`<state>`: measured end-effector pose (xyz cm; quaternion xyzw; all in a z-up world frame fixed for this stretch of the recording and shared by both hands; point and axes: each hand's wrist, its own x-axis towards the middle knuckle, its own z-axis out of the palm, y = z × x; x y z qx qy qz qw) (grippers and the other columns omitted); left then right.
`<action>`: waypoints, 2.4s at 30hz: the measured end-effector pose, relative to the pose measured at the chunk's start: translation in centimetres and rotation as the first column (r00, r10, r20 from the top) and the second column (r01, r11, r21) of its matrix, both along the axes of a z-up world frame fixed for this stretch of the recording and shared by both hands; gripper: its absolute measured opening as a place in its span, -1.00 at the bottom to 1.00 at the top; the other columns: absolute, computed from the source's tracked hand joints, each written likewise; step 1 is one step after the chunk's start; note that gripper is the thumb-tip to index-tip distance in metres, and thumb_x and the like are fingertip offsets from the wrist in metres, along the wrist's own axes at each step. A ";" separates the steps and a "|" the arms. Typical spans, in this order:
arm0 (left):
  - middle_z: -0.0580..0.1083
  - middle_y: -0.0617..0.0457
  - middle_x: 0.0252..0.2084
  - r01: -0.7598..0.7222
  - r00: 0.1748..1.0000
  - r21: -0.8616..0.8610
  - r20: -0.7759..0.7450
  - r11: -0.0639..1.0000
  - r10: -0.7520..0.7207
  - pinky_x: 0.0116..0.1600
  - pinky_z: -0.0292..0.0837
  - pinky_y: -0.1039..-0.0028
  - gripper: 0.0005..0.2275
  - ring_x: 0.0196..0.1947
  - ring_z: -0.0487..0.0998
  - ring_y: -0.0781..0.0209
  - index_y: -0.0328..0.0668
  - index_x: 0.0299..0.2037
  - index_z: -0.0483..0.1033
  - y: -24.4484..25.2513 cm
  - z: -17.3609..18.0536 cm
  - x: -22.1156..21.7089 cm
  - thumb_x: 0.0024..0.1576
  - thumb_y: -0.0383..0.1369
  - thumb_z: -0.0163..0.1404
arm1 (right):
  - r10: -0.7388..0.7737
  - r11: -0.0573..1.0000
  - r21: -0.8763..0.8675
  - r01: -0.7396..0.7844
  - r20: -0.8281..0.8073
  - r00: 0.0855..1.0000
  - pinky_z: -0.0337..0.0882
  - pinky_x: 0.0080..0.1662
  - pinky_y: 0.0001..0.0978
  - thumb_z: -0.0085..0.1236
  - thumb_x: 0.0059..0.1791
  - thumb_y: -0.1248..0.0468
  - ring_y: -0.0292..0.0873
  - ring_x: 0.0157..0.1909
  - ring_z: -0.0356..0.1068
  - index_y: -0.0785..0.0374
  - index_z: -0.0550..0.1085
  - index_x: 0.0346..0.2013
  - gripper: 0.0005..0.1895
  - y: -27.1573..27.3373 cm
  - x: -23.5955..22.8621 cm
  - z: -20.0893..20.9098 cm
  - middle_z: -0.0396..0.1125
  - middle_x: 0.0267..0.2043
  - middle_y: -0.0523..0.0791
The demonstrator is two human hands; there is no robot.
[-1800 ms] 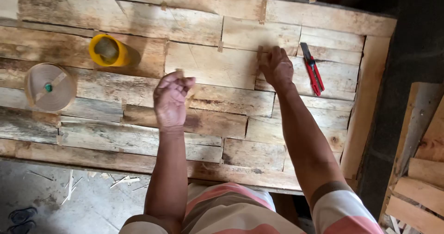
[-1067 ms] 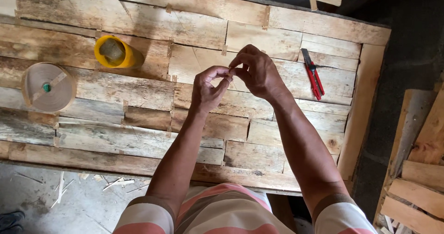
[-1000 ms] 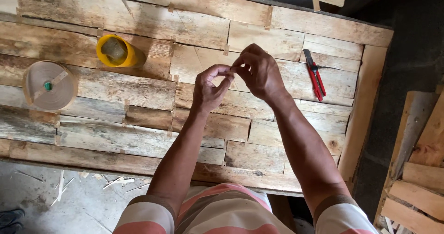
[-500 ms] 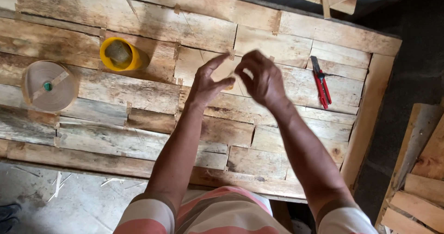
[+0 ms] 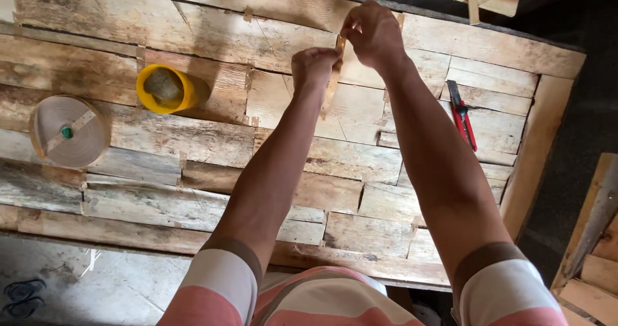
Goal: Filling gaps in a large wooden surface by applying adhesive tape and cutting wood strips with a utility knife.
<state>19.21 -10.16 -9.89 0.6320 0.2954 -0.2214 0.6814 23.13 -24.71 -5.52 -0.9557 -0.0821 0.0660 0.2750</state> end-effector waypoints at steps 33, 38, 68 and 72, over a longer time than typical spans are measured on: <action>0.58 0.25 -0.63 0.369 0.906 0.417 -0.361 0.831 -0.222 -0.61 0.27 0.47 -0.71 -0.71 0.48 0.47 -0.03 -0.60 0.62 -1.1 -2.1 5.2 0.06 -0.10 0.23 | -0.259 0.944 -0.246 0.220 -0.138 0.956 0.47 -0.15 -0.10 0.62 -0.30 0.05 0.05 -0.18 0.48 0.23 0.47 -0.40 -0.51 0.9 4.9 -1.6 0.46 -0.29 0.00; 0.59 0.21 -0.61 0.347 0.903 0.337 -0.372 0.875 -0.215 -0.62 0.29 0.52 -0.73 -0.71 0.51 0.48 -0.09 -0.55 0.64 -0.9 -1.1 5.2 0.09 -0.14 0.24 | -0.437 0.899 -0.150 0.412 -0.231 0.869 0.50 -0.10 -0.20 0.55 -0.24 0.03 -0.07 -0.21 0.51 0.14 0.48 -0.45 -0.60 -0.7 4.3 -5.1 0.48 -0.34 -0.07; 0.62 -0.12 -0.46 -0.008 0.963 -0.027 -0.270 1.000 0.001 -0.57 0.50 0.50 -0.74 -0.64 0.59 0.22 -0.40 -0.30 0.60 0.7 -2.5 5.0 0.12 -0.25 0.14 | -0.197 0.980 -0.021 0.196 -0.123 0.973 0.49 -0.21 -0.29 0.45 -0.05 -0.03 -0.22 -0.30 0.43 0.22 0.45 -0.19 -0.55 -1.9 2.4 -5.7 0.44 -0.30 -0.13; 0.63 -0.10 -0.45 0.044 0.965 -0.092 -0.255 0.995 -0.066 -0.50 0.50 0.52 -0.84 -0.61 0.60 0.22 -0.42 -0.32 0.61 0.4 -4.5 5.3 0.06 -0.40 0.19 | -0.187 0.982 -0.057 0.180 -0.144 0.972 0.51 -0.18 -0.29 0.50 -0.13 0.01 -0.17 -0.25 0.40 0.22 0.38 -0.08 -0.43 -1.6 2.0 -6.2 0.40 -0.19 -0.07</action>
